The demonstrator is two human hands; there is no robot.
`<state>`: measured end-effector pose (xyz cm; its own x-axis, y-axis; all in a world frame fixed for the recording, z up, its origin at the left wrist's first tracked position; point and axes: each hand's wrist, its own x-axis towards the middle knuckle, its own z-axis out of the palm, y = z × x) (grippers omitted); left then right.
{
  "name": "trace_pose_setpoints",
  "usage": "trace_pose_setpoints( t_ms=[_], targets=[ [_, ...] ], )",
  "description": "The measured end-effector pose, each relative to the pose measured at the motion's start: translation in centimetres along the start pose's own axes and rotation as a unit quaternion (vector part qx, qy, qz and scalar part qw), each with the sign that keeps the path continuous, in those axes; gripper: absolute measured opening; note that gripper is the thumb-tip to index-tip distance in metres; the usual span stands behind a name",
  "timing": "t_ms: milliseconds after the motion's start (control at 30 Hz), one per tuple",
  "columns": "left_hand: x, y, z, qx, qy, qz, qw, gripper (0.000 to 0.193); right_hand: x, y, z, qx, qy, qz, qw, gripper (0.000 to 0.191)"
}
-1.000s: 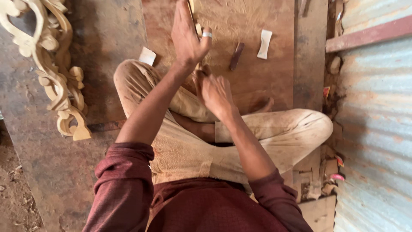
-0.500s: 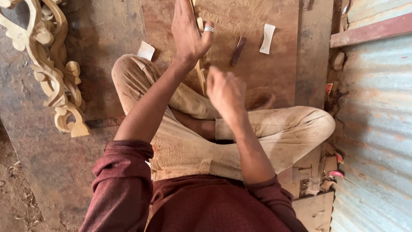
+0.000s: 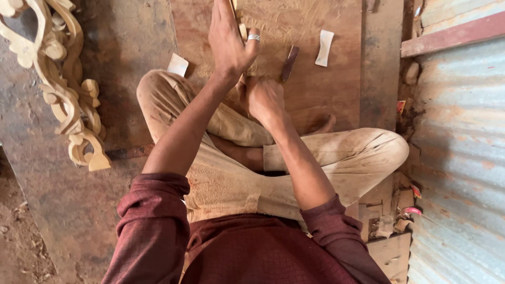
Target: The person sits on the floor and carves a decorative wooden piece using a chisel and mallet. They repeatedly strike the chisel to shape the wood, occasionally adjusting the piece and clearing wood shavings.
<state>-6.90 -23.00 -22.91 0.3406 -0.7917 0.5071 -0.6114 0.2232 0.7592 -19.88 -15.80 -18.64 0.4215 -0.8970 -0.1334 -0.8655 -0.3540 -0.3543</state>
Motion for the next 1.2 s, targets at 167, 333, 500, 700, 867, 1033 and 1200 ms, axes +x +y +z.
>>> trace_pose_setpoints(
  t_ms=[167, 333, 500, 700, 867, 1033, 1200],
  targets=[
    [0.4, 0.5, -0.8, -0.021, 0.0, 0.024, 0.999, 0.09, -3.3, 0.0, 0.5, -0.063, 0.084, -0.061, 0.993, 0.016],
    [0.5, 1.2, -1.1, 0.004, -0.04, -0.046, 0.998, 0.08, -3.5, 1.0, 2.8, -0.118, 0.048, -0.029, 0.991, 0.009],
    [0.5, 1.0, -0.9, -0.014, 0.001, 0.027, 1.0, 0.088, -3.7, 1.5, 3.6, -0.089, 0.074, -0.004, 0.993, 0.013],
    [0.5, 1.0, -0.5, -0.015, -0.025, -0.022, 0.999, 0.088, -4.1, 1.0, 2.6, -0.084, 0.046, -0.022, 0.995, 0.01],
    [0.5, 1.2, -0.6, -0.02, -0.019, -0.007, 1.0, 0.088, -4.6, 1.3, 2.6, -0.071, 0.009, 0.051, 0.996, 0.033],
    [0.1, 1.3, -0.9, -0.011, 0.03, 0.087, 0.996, 0.088, -5.3, 1.1, 2.9, -0.1, 0.083, -0.017, 0.991, 0.008],
    [0.0, 1.2, -0.6, -0.026, -0.023, -0.004, 0.999, 0.067, -5.7, -1.4, 1.3, -0.054, 0.078, 0.056, 0.994, 0.035]
  ],
)
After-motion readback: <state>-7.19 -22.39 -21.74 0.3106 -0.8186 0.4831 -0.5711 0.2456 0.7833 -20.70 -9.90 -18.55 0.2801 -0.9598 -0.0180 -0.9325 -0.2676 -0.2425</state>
